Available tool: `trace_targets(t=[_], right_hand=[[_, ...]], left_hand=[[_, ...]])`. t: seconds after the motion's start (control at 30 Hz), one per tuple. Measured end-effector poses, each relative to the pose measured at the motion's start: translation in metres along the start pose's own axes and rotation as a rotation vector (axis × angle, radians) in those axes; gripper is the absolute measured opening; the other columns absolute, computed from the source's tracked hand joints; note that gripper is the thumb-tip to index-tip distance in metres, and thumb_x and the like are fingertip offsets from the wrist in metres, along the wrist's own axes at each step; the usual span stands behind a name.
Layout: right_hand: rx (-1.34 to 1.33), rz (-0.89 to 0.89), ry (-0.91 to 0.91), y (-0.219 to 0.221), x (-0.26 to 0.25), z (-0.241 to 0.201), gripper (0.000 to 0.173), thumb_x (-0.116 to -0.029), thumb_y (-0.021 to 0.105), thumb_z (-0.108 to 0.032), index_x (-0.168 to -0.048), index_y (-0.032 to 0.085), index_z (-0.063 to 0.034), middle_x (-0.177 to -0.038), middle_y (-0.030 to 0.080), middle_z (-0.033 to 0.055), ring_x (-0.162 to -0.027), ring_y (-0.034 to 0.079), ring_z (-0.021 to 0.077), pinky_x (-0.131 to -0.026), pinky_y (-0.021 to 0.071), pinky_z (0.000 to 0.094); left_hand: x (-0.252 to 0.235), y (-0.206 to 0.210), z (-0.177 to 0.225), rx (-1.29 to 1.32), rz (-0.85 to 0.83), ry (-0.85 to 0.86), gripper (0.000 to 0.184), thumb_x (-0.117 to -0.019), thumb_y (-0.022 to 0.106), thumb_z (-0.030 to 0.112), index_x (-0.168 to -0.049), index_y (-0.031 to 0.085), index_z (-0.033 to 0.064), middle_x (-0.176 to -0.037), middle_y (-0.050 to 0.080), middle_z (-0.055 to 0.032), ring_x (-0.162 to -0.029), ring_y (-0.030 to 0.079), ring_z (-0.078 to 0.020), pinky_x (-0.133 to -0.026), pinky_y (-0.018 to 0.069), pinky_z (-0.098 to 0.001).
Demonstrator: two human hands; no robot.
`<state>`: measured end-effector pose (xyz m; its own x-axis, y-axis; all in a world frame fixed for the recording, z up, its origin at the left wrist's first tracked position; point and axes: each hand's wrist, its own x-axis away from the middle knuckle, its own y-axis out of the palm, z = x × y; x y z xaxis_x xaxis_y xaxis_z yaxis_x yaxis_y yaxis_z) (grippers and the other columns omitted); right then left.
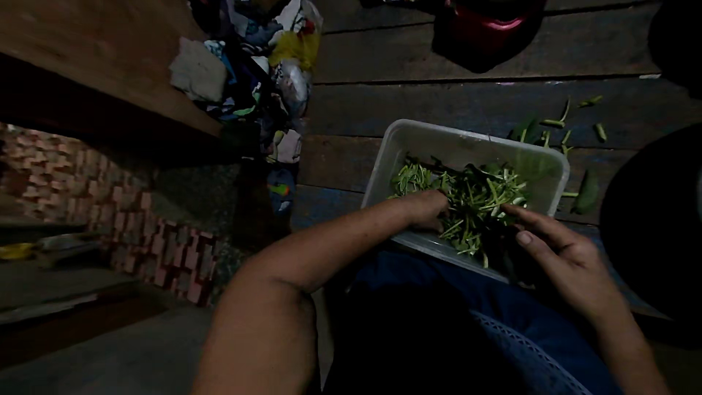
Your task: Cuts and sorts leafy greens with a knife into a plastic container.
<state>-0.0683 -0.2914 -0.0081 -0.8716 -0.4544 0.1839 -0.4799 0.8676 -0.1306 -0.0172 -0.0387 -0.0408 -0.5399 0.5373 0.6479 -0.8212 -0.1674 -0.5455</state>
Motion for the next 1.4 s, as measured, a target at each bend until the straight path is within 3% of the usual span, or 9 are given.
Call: trace_targets(t=[0.13, 0.3, 0.6, 0.77, 0.9, 1.03, 1.1, 1.23, 1.4], right_hand=[[0.011, -0.011, 0.01, 0.0, -0.001, -0.001, 0.043, -0.1035, 0.051, -0.033, -0.139, 0.059, -0.0102, -0.1, 0.069, -0.0037, -0.07, 0.062, 0.0012, -0.059, 0.0544, 0.019], [-0.009, -0.012, 0.006, 0.001, -0.003, -0.002, 0.042, -0.1035, 0.053, -0.033, -0.14, 0.059, -0.0117, -0.099, 0.07, -0.0038, -0.069, 0.063, 0.0019, -0.057, 0.0545, 0.0191], [0.021, 0.008, -0.013, 0.001, -0.002, -0.001, 0.041, -0.1037, 0.052, -0.032, -0.138, 0.06, -0.0118, -0.1, 0.069, -0.0048, -0.071, 0.062, 0.0005, -0.06, 0.0533, 0.0175], [0.015, 0.013, 0.008, 0.002, -0.002, -0.003, 0.041, -0.1035, 0.052, -0.03, -0.139, 0.059, -0.012, -0.1, 0.069, -0.0052, -0.069, 0.062, 0.0003, -0.057, 0.0531, 0.0178], [-0.006, 0.001, 0.012, 0.001, -0.001, -0.004, 0.04, -0.1039, 0.052, -0.03, -0.139, 0.06, -0.0117, -0.102, 0.07, -0.0064, -0.068, 0.062, -0.0002, -0.055, 0.054, 0.0177], [-0.014, 0.001, 0.014, -0.001, -0.001, -0.002, 0.041, -0.1041, 0.052, -0.032, -0.139, 0.059, -0.0116, -0.102, 0.069, -0.0064, -0.069, 0.063, 0.0001, -0.056, 0.054, 0.0176], [-0.018, -0.001, 0.019, -0.002, -0.002, -0.001, 0.042, -0.1038, 0.052, -0.032, -0.14, 0.059, -0.0113, -0.102, 0.069, -0.0049, -0.071, 0.063, 0.0015, -0.059, 0.0546, 0.0185], [-0.02, -0.026, 0.005, -0.004, -0.004, -0.001, 0.044, -0.1035, 0.053, -0.036, -0.139, 0.06, -0.0119, -0.1, 0.07, -0.0052, -0.072, 0.064, 0.0016, -0.059, 0.0547, 0.018], [-0.005, -0.038, 0.018, -0.005, -0.004, -0.001, 0.044, -0.1031, 0.053, -0.037, -0.14, 0.06, -0.0123, -0.101, 0.07, -0.0054, -0.073, 0.064, 0.0011, -0.06, 0.0548, 0.018]], left_hand=[[0.017, -0.02, -0.004, 0.078, 0.062, -0.013, 0.019, -0.0988, 0.067, 0.013, -0.105, 0.072, -0.0045, -0.108, 0.068, -0.022, -0.103, 0.065, -0.0347, -0.095, 0.0512, -0.0537], [0.044, -0.036, -0.014, 0.326, 0.125, 0.048, 0.018, -0.0996, 0.067, 0.013, -0.088, 0.067, -0.0011, -0.079, 0.059, -0.0052, -0.071, 0.053, -0.01, -0.068, 0.0469, -0.028], [0.052, -0.036, -0.011, 0.903, 0.125, -0.008, 0.006, -0.101, 0.061, 0.003, -0.103, 0.062, -0.0025, -0.084, 0.065, -0.0039, -0.07, 0.065, -0.007, -0.066, 0.0573, -0.0217], [0.045, -0.045, 0.015, 0.883, 0.286, -0.061, 0.022, -0.099, 0.066, 0.007, -0.116, 0.06, -0.0064, -0.091, 0.066, -0.0106, -0.072, 0.068, -0.0099, -0.069, 0.0604, -0.0243], [0.041, -0.06, 0.024, 0.758, 0.27, -0.108, 0.035, -0.1091, 0.05, 0.018, -0.138, 0.058, -0.0007, -0.112, 0.068, -0.0151, -0.08, 0.068, -0.0119, -0.071, 0.059, -0.0269], [0.037, -0.057, -0.001, 0.479, 0.28, -0.174, 0.021, -0.1062, 0.054, 0.011, -0.113, 0.067, -0.0044, -0.093, 0.068, -0.0127, -0.071, 0.065, -0.0124, -0.07, 0.0576, -0.0294], [0.035, -0.047, -0.01, 0.315, 0.186, -0.126, 0.015, -0.1012, 0.062, 0.008, -0.105, 0.072, -0.0033, -0.096, 0.07, -0.0132, -0.081, 0.066, -0.0177, -0.08, 0.0564, -0.0369], [0.021, -0.019, -0.004, 0.091, -0.077, -0.184, 0.019, -0.0985, 0.065, 0.007, -0.114, 0.073, 0.0001, -0.114, 0.07, -0.0196, -0.107, 0.067, -0.0346, -0.096, 0.051, -0.0568], [0.009, -0.004, 0.001, -0.049, -0.052, -0.281, 0.015, -0.0942, 0.07, 0.007, -0.107, 0.072, -0.0009, -0.111, 0.067, -0.0236, -0.109, 0.064, -0.0431, -0.092, 0.0502, -0.0657]])
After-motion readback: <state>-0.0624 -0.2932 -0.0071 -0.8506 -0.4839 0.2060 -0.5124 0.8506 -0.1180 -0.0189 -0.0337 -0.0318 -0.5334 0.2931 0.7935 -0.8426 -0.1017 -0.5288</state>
